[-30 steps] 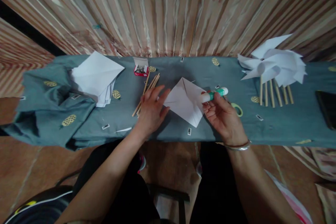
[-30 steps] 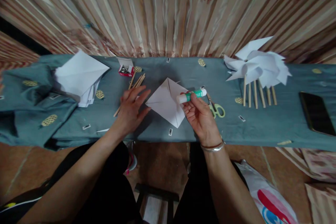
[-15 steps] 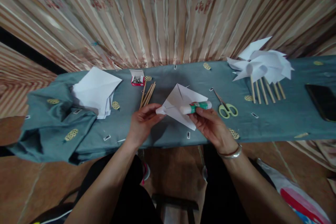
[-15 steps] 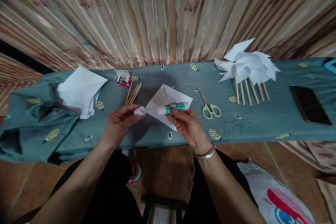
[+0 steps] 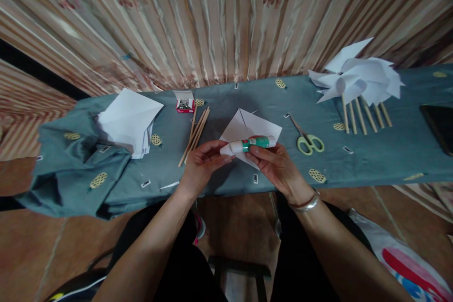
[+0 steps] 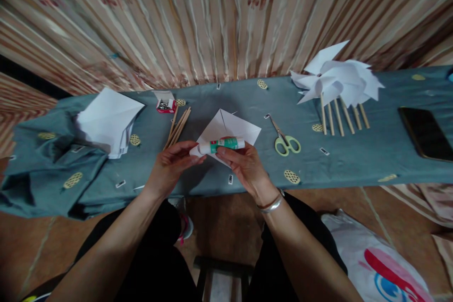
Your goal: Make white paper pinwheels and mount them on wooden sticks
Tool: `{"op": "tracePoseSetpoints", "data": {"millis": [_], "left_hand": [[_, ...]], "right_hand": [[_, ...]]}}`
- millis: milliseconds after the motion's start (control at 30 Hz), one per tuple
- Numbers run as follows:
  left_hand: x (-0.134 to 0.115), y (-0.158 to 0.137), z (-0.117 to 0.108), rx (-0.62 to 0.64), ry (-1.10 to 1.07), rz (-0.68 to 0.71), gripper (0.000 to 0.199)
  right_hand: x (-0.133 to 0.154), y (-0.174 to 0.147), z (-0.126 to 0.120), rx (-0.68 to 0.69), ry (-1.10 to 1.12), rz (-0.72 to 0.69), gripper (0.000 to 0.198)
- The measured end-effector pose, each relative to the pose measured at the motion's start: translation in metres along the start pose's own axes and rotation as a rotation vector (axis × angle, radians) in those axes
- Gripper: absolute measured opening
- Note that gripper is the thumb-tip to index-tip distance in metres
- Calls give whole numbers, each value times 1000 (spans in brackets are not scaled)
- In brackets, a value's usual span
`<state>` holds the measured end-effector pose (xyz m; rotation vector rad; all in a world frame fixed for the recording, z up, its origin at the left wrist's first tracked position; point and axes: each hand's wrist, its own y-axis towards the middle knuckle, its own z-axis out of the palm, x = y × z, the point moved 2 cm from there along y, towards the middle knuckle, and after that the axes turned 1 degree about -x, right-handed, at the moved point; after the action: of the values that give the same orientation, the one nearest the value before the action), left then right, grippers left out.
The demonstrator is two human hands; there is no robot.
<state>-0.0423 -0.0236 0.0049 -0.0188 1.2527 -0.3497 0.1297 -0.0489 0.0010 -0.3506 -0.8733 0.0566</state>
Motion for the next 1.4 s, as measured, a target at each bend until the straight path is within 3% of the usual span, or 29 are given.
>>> {"op": "tracePoseSetpoints", "data": {"millis": [400,733,833,900,1000,1067,1200,1300,1400], "left_hand": [[-2,-2,-4,-14,167,85,32],[2,-9,-6,1,271,107,30],[-4,-4,-17,-58,265,118,32],[-11,1,-35,-183,303,177,34],[-23,9,-70,-401,456,285,32],[-26,11,-91,-475,623,320,28],[-25,8,-119,-440,1027,284,24],[-28,2,-128,-412,1226,305,24],[-36,-3,-122,-394,1357,434,36]], "right_hand": [[1,-2,3,-39,-124,8,32],[-22,-4,10,31,-220,-14,31],[-20,-2,10,74,-262,-37,31],[-15,-1,5,72,-315,-94,32],[-2,1,-10,21,-464,-227,30],[7,0,-22,-26,-644,-330,26],[22,-6,-40,-52,-1127,-504,21],[25,-13,-46,95,-1408,-627,29],[21,-18,-49,253,-1554,-688,37]]}}
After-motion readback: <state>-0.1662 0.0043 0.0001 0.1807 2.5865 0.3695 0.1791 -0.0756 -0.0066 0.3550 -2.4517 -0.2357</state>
